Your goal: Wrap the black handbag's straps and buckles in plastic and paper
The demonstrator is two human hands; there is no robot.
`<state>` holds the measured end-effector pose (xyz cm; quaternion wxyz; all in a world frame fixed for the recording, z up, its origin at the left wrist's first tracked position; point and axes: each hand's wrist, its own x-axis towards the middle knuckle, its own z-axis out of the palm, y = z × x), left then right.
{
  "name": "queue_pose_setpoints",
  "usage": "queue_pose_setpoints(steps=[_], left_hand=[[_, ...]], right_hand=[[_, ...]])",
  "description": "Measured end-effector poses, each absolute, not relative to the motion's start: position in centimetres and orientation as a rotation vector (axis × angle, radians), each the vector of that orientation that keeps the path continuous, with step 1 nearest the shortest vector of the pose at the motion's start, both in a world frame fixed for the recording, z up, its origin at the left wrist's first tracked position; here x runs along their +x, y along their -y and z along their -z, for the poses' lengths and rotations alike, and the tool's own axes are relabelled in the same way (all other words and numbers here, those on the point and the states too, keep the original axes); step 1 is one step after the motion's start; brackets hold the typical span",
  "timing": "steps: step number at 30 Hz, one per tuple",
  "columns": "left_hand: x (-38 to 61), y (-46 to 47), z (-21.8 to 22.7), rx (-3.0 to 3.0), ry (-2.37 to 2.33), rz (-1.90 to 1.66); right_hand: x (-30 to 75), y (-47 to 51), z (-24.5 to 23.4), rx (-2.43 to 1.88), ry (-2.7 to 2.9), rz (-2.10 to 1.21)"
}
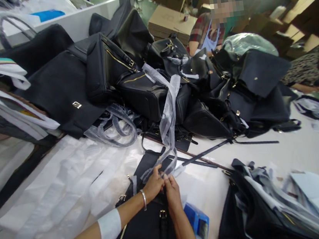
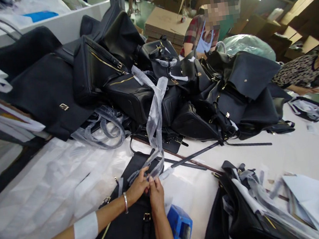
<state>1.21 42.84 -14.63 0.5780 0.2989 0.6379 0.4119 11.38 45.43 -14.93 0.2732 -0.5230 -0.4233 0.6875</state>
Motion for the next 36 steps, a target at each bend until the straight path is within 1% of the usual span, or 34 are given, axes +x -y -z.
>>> queue_pose_setpoints(steps=[9,14,18,20,24,29,36], left_hand=[[1.3,-43.9,13.7,0.881,-1.577,-1.046],[1.4,-44.2,13.8,0.935,-1.508,-1.012],[1.5,-44.3,13.8,1.055,-1.433,-0.971],[1.3,-44.2,14.0,1.132,-1.409,-0.947],[0.2,-43.6,14.7,1.292,-1.445,-0.891],[-1.2,-42.5,16.0,1.394,-1.479,-0.749],[-1.4,-42.5,17.6,1.436,-1.531,-0.605]], right_hand=[[12.7,-46.1,13.1,-1.33,1.179,-1.966],[13.2,-47.9,12.0,-1.516,0.849,-1.902],[12.1,-49.8,11.0,-1.385,0.884,-2.054],[11.9,-50.4,10.9,-1.342,0.91,-1.976],[12.7,-50.6,11.6,-1.402,0.893,-1.819],[13.1,-50.0,12.6,-1.403,0.803,-1.822],[11.8,-49.7,12.2,-1.389,0.811,-1.758]])
